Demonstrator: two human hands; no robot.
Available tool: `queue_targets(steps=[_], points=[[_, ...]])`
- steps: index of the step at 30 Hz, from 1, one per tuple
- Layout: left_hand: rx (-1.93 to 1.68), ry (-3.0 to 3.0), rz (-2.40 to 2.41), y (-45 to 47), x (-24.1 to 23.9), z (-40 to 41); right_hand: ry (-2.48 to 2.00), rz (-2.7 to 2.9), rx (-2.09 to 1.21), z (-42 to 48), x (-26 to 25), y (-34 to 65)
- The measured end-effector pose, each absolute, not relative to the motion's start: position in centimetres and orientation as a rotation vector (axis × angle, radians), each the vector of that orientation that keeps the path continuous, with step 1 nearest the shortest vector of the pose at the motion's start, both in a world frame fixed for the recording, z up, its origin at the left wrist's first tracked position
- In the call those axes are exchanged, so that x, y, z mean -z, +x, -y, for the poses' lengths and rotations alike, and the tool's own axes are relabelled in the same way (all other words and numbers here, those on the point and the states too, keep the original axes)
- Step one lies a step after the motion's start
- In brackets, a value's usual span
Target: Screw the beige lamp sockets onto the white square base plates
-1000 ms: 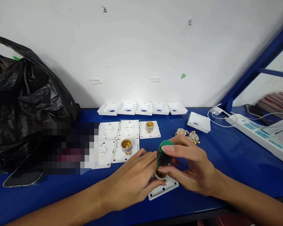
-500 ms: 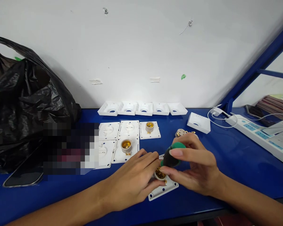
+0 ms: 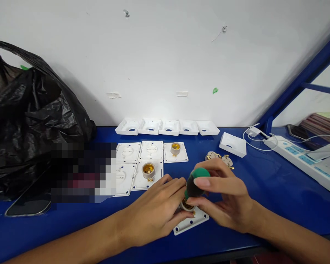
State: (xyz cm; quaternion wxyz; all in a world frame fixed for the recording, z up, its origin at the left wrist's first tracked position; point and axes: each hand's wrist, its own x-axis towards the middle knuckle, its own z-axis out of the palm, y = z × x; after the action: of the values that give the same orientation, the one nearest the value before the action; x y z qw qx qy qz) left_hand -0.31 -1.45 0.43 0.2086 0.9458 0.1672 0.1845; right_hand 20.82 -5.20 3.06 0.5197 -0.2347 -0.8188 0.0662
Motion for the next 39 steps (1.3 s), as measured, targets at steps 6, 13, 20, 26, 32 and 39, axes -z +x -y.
queue_targets(steps=[6, 13, 20, 26, 32, 39], points=[[-0.559, 2.622, -0.458, -0.4, -0.3, 1.4, -0.574, 2.001, -0.145, 5.2, -3.3, 21.1], [-0.507, 2.600, -0.450, -0.3, -0.4, 1.4, -0.614, 2.024, -0.142, 5.4, -3.1, 21.3], [-0.566, 2.643, -0.431, -0.2, -0.3, 1.4, -0.611, 2.010, -0.097, 5.2, -3.2, 21.2], [-0.599, 2.767, -0.649, 0.1, 0.0, 1.1, -0.618, 1.618, 0.045, 4.1, -2.0, 21.8], [-0.612, 2.922, -0.814, 0.4, -0.1, 0.2, -0.774, 1.426, 0.000, 2.7, -1.5, 21.7], [-0.576, 3.010, -0.932, 1.0, -0.7, -0.4, -0.823, 1.447, -0.057, 1.3, -1.1, 21.9]])
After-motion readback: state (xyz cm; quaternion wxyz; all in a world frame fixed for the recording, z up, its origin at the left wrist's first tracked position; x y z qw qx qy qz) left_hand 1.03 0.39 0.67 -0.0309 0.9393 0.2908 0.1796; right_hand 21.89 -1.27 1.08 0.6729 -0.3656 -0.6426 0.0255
